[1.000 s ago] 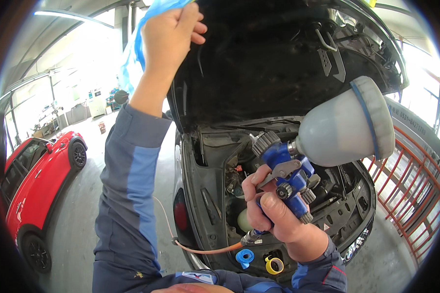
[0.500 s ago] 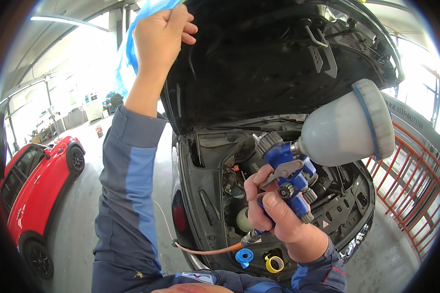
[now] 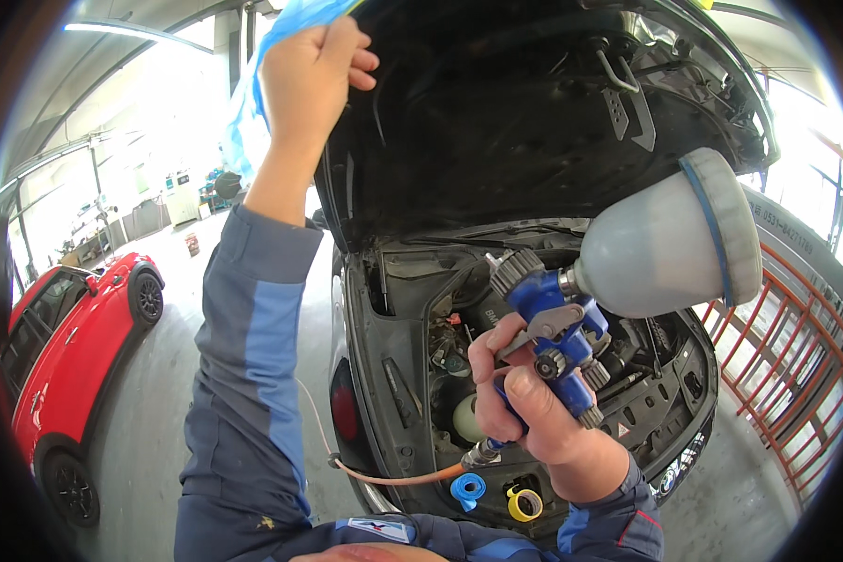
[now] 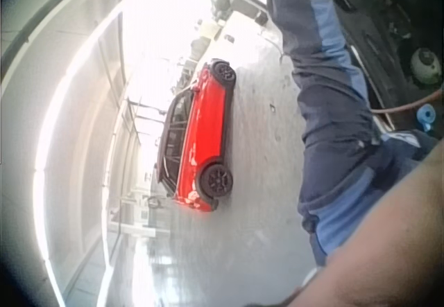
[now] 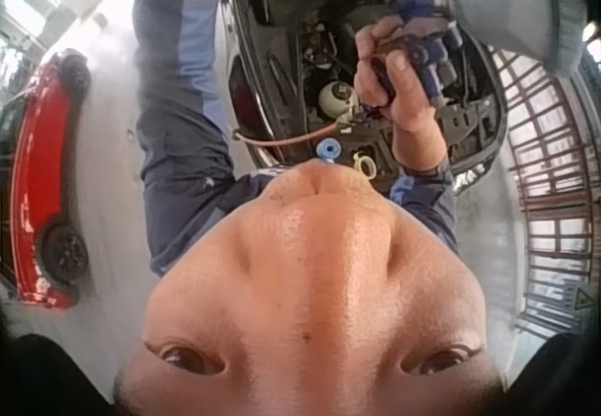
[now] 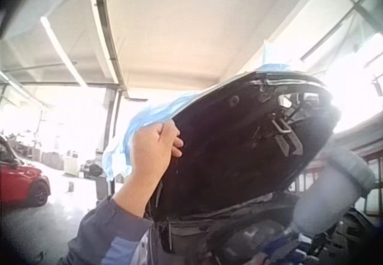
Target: The person walks toward a black car with its hood open, connects an air hose to a spray gun, and applies paint to the underside of the hood. They adjust the blue protective sheet on the hood edge while spraying.
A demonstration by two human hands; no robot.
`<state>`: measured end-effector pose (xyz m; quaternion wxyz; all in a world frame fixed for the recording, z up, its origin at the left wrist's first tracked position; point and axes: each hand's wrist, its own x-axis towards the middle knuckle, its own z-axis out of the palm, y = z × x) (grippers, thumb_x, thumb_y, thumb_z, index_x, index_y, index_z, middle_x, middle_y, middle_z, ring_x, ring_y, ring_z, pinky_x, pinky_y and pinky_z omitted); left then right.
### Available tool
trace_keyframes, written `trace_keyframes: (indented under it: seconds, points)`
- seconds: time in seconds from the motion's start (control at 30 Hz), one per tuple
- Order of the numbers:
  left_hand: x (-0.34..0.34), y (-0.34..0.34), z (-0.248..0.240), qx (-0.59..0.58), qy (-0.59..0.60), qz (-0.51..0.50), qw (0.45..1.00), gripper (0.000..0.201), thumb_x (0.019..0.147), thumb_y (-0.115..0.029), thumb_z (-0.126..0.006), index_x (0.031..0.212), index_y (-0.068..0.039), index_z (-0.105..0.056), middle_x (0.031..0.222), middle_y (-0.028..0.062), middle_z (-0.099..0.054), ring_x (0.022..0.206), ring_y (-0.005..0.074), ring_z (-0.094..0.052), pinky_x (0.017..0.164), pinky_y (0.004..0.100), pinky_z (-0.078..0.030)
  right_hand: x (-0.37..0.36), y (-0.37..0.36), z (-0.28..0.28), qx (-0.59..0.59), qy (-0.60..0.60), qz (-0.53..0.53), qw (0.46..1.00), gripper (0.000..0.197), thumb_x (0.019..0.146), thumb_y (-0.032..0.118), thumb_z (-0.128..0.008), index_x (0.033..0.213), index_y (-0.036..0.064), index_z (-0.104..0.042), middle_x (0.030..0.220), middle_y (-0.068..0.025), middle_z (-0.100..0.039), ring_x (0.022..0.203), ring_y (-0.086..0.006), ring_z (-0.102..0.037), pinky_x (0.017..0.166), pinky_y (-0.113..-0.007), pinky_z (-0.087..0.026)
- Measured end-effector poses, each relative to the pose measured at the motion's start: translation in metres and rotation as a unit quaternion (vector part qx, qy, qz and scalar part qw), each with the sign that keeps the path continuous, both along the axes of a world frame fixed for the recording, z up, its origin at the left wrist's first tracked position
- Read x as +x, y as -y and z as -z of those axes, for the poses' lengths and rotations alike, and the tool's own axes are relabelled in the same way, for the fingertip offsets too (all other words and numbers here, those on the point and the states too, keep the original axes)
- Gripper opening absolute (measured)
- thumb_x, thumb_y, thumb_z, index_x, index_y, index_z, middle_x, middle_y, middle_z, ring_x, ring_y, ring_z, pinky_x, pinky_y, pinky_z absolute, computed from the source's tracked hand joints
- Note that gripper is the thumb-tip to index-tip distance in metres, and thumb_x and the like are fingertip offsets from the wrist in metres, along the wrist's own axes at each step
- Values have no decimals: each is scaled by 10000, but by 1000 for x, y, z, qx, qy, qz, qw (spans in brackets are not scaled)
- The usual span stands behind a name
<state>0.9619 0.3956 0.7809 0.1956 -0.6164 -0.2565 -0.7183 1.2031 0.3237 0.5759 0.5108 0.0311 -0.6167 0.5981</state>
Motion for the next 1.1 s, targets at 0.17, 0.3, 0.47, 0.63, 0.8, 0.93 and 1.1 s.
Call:
trace_keyframes:
  seconds: [0.17, 0.3, 0.47, 0.63, 0.8, 0.93, 1.1]
  points:
    - [0, -4, 2, -8, 19, 19, 1000, 357, 908, -231, -555, 703, 28, -691, 631, 85, -691, 506, 135, -659, 534, 254, -522, 1, -1, 1, -2, 9, -2, 1000, 393, 954, 276, -591, 1217, 51, -405, 846, -126, -518, 447, -78, -425, 445, -245, -381]
    - [1, -5, 0, 2, 6, -3, 1000, 373, 907, -236, -546, 665, 16, -678, 622, 75, -689, 504, 136, -659, 542, 250, -527, -2, -2, 0, 15, 13, 11, 1000, 383, 960, 280, -581, 1209, 49, -404, 778, -110, -511, 444, -77, -416, 443, -245, -377]
    - [1, -1, 2, -1, 19, 1, 1000, 370, 899, -232, -546, 653, 14, -673, 606, 74, -683, 507, 137, -663, 543, 247, -529, -3, 0, -1, 2, 16, 3, 1000, 420, 949, 311, -608, 1207, 47, -407, 790, -112, -512, 441, -76, -413, 442, -245, -374]
    - [6, -3, -4, -3, 8, 3, 1000, 373, 898, -232, -542, 656, 21, -672, 600, 78, -681, 506, 136, -664, 541, 245, -527, -7, 0, 0, -14, 15, 0, 1000, 430, 941, 312, -622, 1202, 45, -409, 791, -111, -509, 439, -74, -410, 441, -244, -375]
    - [-1, 2, 3, -45, 56, -6, 997, 369, 901, -231, -551, 655, 14, -675, 597, 78, -677, 502, 129, -658, 531, 246, -521, -5, 2, 2, 3, 3, -8, 1000, 411, 946, 286, -608, 1206, 40, -406, 787, -110, -507, 442, -74, -414, 441, -240, -376]
    - [3, -2, -2, -8, -18, 22, 1000, 336, 913, -241, -569, 812, 46, -712, 690, 110, -707, 548, 143, -667, 581, 239, -518, -5, 1, 2, -7, 5, 3, 1000, 391, 951, 261, -593, 1210, 38, -403, 785, -109, -509, 445, -77, -417, 446, -243, -380]
    - [-3, 5, 3, -87, 39, -15, 995, 384, 925, -278, -551, 806, 50, -712, 681, 104, -707, 551, 135, -667, 577, 234, -511, -4, 3, 1, 11, 1, -10, 1000, 376, 949, 236, -588, 1212, 37, -407, 833, -130, -524, 447, -82, -423, 447, -247, -384]
